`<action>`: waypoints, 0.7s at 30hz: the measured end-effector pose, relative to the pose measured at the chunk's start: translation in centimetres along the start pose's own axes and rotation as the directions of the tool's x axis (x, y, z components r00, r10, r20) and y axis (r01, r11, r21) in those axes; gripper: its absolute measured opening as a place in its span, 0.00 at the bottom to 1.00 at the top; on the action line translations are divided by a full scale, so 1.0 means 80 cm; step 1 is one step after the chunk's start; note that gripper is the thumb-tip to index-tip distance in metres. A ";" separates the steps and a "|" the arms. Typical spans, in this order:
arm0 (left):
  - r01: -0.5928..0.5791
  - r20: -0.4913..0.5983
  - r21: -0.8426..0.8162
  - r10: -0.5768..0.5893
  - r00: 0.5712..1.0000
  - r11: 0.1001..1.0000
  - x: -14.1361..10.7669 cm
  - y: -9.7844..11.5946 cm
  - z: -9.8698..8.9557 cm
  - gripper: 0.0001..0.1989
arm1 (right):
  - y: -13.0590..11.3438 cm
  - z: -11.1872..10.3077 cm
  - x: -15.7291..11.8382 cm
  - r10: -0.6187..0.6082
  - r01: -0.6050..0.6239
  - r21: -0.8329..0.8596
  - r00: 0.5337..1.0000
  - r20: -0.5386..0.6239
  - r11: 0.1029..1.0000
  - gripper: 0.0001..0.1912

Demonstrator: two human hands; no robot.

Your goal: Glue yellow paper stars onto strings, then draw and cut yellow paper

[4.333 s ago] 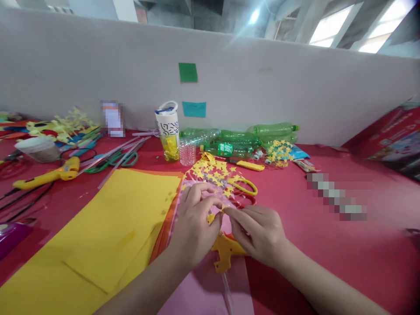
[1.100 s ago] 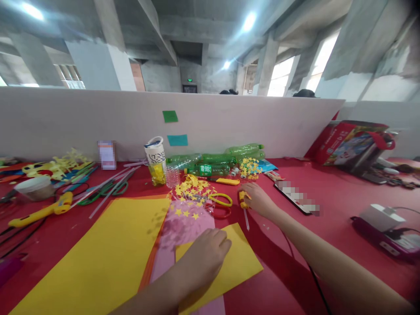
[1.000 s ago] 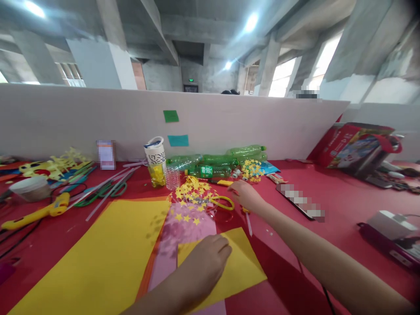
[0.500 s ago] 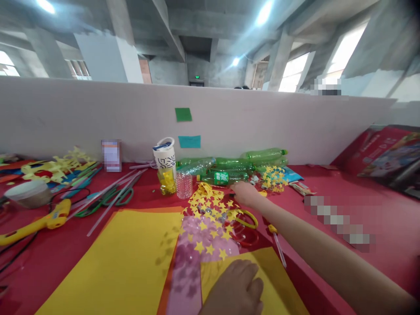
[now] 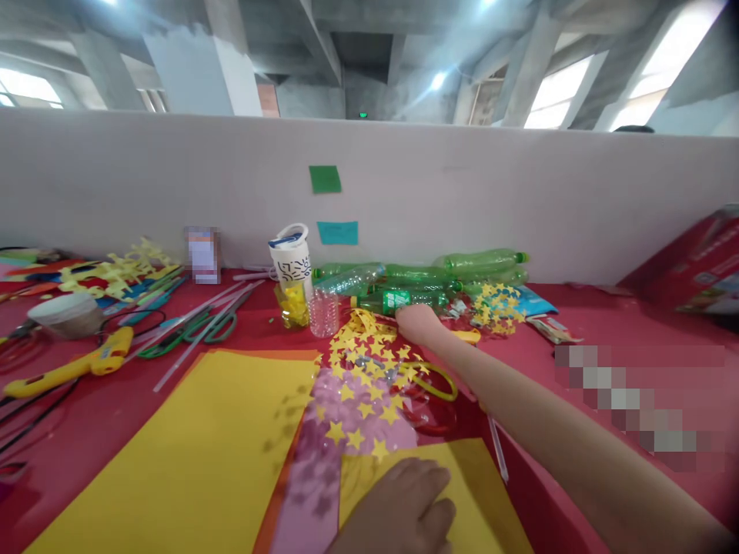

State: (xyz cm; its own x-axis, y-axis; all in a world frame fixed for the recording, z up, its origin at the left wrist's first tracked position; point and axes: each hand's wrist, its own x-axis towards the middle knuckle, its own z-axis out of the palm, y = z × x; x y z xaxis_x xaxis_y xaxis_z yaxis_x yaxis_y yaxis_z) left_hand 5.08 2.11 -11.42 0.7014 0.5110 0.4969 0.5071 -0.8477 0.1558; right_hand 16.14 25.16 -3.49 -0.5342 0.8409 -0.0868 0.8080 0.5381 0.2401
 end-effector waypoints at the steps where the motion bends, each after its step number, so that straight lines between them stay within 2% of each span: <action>1: 0.009 0.015 -0.008 -0.009 1.000 1.000 0.001 0.001 -0.005 0.11 | 0.006 -0.002 -0.004 -0.006 0.006 0.003 1.000 -0.008 1.000 0.17; 4: 0.060 0.079 -0.063 -0.055 0.995 0.996 0.005 0.007 -0.021 0.11 | 0.027 -0.012 -0.020 -0.044 0.046 0.031 0.997 -0.062 0.998 0.16; 8: 0.139 0.203 -0.062 -0.124 0.971 0.988 0.015 0.024 -0.050 0.17 | 0.049 -0.030 -0.052 -0.051 0.075 0.158 0.988 -0.149 0.985 0.09; 11: 0.184 0.228 -0.061 -0.166 0.959 0.981 0.021 0.033 -0.070 0.18 | 0.056 -0.035 -0.086 0.049 0.034 0.347 0.973 -0.228 0.937 0.06; 13: 0.232 0.251 -0.073 -0.207 0.946 0.970 0.023 0.035 -0.079 0.16 | 0.057 -0.034 -0.115 0.168 0.000 0.514 0.945 -0.280 0.858 0.06; 15: 0.278 0.279 -0.064 -0.250 0.927 0.958 0.022 0.035 -0.083 0.13 | 0.057 -0.031 -0.150 0.314 -0.012 0.694 0.897 -0.310 0.720 0.07; 16: 0.259 0.277 -0.063 -0.233 0.932 0.964 0.021 0.034 -0.083 0.13 | 0.056 -0.029 -0.169 0.392 -0.005 0.780 0.866 -0.309 0.626 0.08; 19: 0.193 0.255 -0.069 -0.170 0.952 0.979 0.016 0.032 -0.079 0.14 | 0.043 -0.023 -0.226 0.580 0.089 0.956 0.778 -0.242 0.281 0.07; 21: 0.148 0.248 -0.078 -0.125 0.961 0.986 0.013 0.034 -0.072 0.15 | 0.026 -0.020 -0.259 0.623 0.183 0.982 0.763 -0.176 0.054 0.08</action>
State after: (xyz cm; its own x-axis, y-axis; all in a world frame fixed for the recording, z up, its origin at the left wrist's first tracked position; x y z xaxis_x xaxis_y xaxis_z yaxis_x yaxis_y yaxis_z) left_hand 4.36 -0.48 -5.57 0.7346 0.6322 0.2463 0.5648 -0.7710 0.2942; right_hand 28.48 8.79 0.39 0.0519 0.9660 0.2534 0.1897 0.2396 -0.9521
